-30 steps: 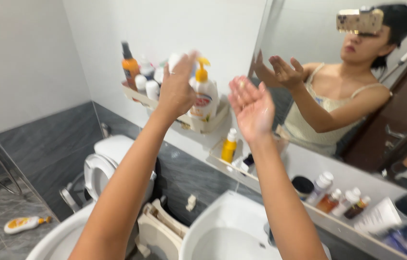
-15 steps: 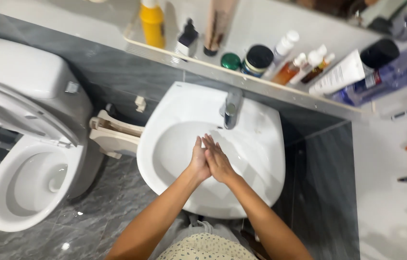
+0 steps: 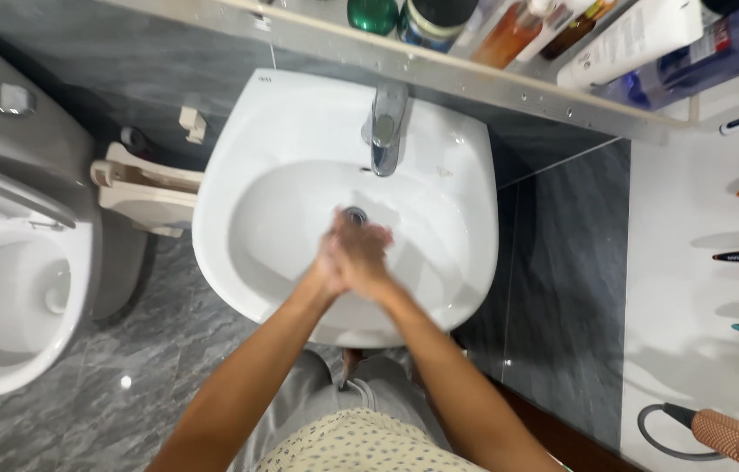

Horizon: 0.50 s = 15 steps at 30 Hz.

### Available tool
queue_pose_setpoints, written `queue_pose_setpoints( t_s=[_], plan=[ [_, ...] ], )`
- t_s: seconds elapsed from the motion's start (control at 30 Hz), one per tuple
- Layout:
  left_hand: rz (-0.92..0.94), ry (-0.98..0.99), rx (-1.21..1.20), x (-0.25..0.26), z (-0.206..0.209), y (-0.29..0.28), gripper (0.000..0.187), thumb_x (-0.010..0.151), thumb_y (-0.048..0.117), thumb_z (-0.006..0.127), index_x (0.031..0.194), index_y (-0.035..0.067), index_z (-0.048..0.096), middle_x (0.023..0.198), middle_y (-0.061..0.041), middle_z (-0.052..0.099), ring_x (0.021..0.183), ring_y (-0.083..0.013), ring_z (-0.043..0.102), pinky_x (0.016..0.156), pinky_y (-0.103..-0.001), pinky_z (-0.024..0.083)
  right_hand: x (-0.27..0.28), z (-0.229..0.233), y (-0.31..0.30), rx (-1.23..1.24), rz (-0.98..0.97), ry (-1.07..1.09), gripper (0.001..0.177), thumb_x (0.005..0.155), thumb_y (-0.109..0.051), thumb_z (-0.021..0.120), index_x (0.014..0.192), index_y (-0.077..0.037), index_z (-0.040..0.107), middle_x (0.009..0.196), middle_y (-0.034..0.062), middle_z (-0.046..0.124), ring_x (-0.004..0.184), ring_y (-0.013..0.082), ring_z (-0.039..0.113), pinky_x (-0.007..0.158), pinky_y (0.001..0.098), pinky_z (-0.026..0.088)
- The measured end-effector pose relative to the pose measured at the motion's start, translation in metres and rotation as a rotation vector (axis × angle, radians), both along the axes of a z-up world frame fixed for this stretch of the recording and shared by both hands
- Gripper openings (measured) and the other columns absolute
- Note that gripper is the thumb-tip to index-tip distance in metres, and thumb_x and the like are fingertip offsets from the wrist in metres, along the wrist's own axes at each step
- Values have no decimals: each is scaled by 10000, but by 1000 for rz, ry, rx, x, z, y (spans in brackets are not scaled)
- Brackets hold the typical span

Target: The person washes a white plastic basin with a pink rim in a bathroom sink, rinses it, and sets it aside. They then wash their hands with soap and water, dry them with a tissue, and walk to the kitchen to open a window before returning to the bathroom to wash their hands again.

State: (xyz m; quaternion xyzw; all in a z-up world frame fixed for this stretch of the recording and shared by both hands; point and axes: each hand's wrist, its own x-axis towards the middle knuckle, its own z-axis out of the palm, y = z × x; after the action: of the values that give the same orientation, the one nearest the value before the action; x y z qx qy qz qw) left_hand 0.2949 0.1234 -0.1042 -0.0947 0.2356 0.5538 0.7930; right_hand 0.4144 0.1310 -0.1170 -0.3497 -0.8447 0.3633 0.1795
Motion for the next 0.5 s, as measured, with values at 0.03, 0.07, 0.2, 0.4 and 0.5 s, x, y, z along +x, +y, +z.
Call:
queue_pose_setpoints(
  t_s=[0.03,0.07,0.2,0.4,0.5],
  plan=[
    [-57,30,101,1,4,-2,722,1119,558,221,1561,-8,297,1499,-253,509,1339,-373,535,1185,-507,398,-2,4,-2,-15,-98,-85,610,1066,-302,400,1582,7,296,1646,269,318,1565,403,268,1270,520,118],
    [-54,-7,-8,-3,6,-3,760,1076,586,191,1531,-7,328,1483,-261,502,1335,-384,521,1160,-509,398,-4,9,-4,-31,-195,-171,561,1088,-295,364,1576,-21,332,1658,233,358,1574,374,303,1279,530,111],
    [70,-234,-34,-9,-4,7,875,1027,612,141,1485,-93,385,1494,-287,503,1376,-395,495,1129,-480,379,-21,22,5,88,47,-42,586,1074,-330,414,1579,-44,329,1654,252,315,1565,402,253,1269,540,119],
    [79,-179,-44,-8,-30,-9,781,1045,581,196,1560,9,327,1549,-169,437,1450,-348,404,1224,-495,271,-26,20,24,44,-146,-165,565,1061,-373,447,1572,-143,373,1649,212,310,1546,384,239,1249,558,128],
    [161,-135,23,-7,-37,0,814,1026,589,170,1551,-10,340,1562,-167,449,1451,-332,399,1204,-501,269,-27,17,20,80,-1,-78,557,1054,-394,463,1568,-192,395,1646,192,307,1536,375,232,1240,567,133]
  ],
)
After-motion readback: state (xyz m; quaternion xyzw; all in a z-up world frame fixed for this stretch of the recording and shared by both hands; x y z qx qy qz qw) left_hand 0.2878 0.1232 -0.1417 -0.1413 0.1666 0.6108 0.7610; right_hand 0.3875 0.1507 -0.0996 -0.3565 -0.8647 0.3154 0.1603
